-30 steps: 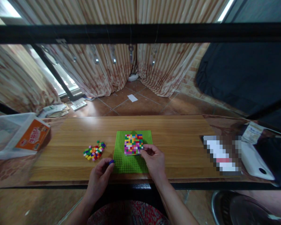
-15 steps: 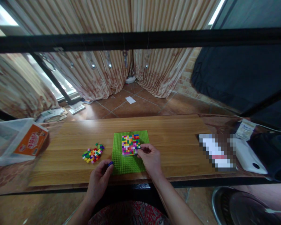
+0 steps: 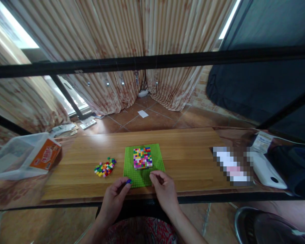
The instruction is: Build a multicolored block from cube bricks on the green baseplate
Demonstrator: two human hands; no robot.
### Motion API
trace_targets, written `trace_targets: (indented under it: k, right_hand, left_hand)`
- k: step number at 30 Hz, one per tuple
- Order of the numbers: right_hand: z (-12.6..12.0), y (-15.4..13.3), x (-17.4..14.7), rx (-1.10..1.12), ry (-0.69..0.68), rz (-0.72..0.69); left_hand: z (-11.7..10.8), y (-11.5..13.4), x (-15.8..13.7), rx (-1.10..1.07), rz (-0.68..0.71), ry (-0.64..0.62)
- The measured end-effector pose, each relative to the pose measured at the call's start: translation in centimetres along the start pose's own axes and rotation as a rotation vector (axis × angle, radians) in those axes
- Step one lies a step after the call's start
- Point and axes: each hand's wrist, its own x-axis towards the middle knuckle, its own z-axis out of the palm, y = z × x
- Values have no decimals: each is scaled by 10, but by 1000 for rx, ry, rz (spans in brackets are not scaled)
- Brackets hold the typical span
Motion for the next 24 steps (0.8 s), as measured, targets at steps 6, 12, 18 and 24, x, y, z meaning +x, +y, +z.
trace_targets:
  k: [6,12,18,24]
  right_hand:
    - [11,-16,-25,111,-140,55]
    - [7,-20,-28,227,-196,131]
    - [2,-20,-32,138,-185,53]
    - [1,-22,-34,91,-178,0]
  left_hand:
    - [27,17,-12,-154,-50,-105]
    - [36,29,-18,-249,-85,-150]
    - [38,35,-19,-275,-75,-138]
    - [40,35,-18,-316,-111,-141]
